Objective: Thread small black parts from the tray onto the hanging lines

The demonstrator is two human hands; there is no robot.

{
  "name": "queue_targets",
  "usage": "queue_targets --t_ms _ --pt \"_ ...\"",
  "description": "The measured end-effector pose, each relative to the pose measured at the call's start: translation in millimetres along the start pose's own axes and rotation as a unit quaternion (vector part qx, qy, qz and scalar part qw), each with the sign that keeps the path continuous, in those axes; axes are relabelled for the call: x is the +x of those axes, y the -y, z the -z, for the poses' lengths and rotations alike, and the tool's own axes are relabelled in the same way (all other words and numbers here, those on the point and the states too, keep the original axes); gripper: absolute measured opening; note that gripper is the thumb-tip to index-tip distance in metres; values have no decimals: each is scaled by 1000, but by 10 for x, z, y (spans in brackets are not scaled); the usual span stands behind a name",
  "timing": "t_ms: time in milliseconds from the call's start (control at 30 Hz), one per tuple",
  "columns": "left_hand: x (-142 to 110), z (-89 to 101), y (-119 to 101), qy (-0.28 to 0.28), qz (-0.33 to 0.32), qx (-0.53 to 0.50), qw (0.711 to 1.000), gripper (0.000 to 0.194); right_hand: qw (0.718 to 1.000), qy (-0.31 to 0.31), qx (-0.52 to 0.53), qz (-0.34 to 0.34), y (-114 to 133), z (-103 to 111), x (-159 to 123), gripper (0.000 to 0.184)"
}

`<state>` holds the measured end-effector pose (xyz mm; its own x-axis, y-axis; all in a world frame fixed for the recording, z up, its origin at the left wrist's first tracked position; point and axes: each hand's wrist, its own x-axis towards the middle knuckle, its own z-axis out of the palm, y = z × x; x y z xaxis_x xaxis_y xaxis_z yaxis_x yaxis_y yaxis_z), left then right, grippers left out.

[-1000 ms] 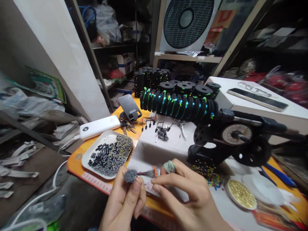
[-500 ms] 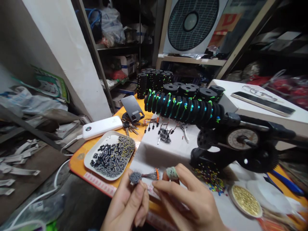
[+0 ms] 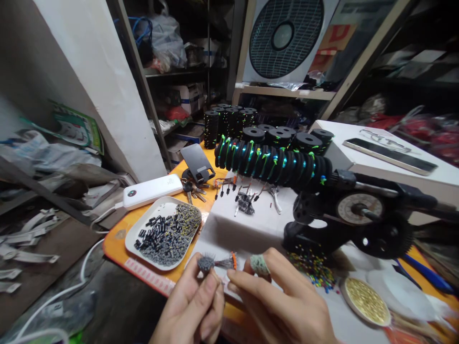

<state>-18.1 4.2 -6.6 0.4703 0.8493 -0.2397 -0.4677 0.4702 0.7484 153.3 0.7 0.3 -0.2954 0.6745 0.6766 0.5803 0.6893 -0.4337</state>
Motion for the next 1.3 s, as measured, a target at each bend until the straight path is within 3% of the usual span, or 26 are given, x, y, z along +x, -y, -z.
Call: queue_targets --t_ms 133,233,367,433,533,633,700,767,833,867,933,1033,1200,1300 --pt "10 -17 51 -77 -4 35 996 36 999 11 39 -15 28 32 32 32" --pt "17 -109 111 -129 -78 37 988 33 998 11 33 -46 79 5 35 23" --pt "7 -256 141 -197 -205 0 959 15 995 -33 61 -72 135 -34 31 19" --pt "-11 -260 65 -209 -263 -38 941 20 994 -36 66 -75 129 6 50 21" --pt "-26 -138 -151 -181 -293 -36 938 23 990 -48 78 -109 89 120 96 18" --pt "17 48 -331 -132 -265 66 953 16 975 -66 121 -175 58 207 134 15" --pt "85 142 -374 -112 -230 224 940 9 972 -50 124 -194 55 227 148 16" --pt "176 189 -367 -72 -185 421 885 11 975 -33 111 -190 56 224 153 14" --pt "269 192 -339 -29 -162 550 819 18 978 -34 96 -181 50 213 148 12" --pt "309 182 -327 -19 -167 577 799 18 979 -39 89 -179 44 208 144 11" --pt "360 152 -310 -23 -186 588 787 14 979 -48 79 -180 30 202 132 12" --pt "354 104 -301 -51 -212 557 801 20 981 -54 68 -172 27 197 122 12" --pt "235 -11 -192 -148 -182 311 921 7 983 -63 54 -161 76 156 153 11" --pt "185 -114 -77 -176 -164 220 945 13 981 -74 75 -165 88 118 165 12"
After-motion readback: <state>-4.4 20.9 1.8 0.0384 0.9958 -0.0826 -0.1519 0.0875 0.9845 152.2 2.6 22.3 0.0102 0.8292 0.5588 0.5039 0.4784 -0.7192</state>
